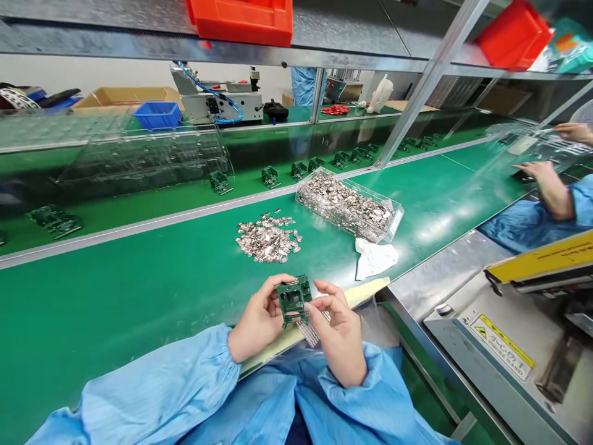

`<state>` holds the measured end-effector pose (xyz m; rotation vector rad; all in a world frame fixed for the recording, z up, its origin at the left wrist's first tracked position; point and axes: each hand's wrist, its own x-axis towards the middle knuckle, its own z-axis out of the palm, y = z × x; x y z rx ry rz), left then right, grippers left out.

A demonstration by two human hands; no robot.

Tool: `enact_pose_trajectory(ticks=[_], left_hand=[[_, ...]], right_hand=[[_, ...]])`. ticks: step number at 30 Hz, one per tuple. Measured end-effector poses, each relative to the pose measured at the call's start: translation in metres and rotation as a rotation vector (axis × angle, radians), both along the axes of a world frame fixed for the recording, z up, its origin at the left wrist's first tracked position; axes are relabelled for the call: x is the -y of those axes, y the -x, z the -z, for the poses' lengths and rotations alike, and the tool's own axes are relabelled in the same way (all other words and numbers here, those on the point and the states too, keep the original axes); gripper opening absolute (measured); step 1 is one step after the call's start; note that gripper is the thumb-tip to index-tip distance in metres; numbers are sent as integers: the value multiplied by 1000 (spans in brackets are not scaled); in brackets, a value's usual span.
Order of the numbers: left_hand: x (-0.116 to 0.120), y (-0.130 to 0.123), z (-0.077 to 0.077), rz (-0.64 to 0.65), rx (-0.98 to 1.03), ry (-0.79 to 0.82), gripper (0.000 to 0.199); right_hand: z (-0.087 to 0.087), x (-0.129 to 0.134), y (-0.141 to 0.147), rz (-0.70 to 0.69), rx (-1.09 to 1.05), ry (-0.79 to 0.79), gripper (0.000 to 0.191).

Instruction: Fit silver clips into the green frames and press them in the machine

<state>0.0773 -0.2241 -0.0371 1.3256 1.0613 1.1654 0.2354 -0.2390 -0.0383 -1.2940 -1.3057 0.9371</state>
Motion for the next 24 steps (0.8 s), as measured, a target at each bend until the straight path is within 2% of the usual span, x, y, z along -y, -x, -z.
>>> enact_pose_trajectory(ticks=[5,13,17,20,24], left_hand=[[5,-10,7,32,46,3,45],[10,-6,18,124,17,-72,38],[12,-4,20,78,-61,-119,30],[13,-4,22,50,-81,-110,31],[15,-4,23,32,-84,-70,33]], right_hand=[[3,4,1,18,-7,-7,13],[6,4,2,51,51,-48,13],[6,5,3,57,74,-99,12],[8,7,4,7,31,-54,9],[14,8,4,-29,-130,62,10]])
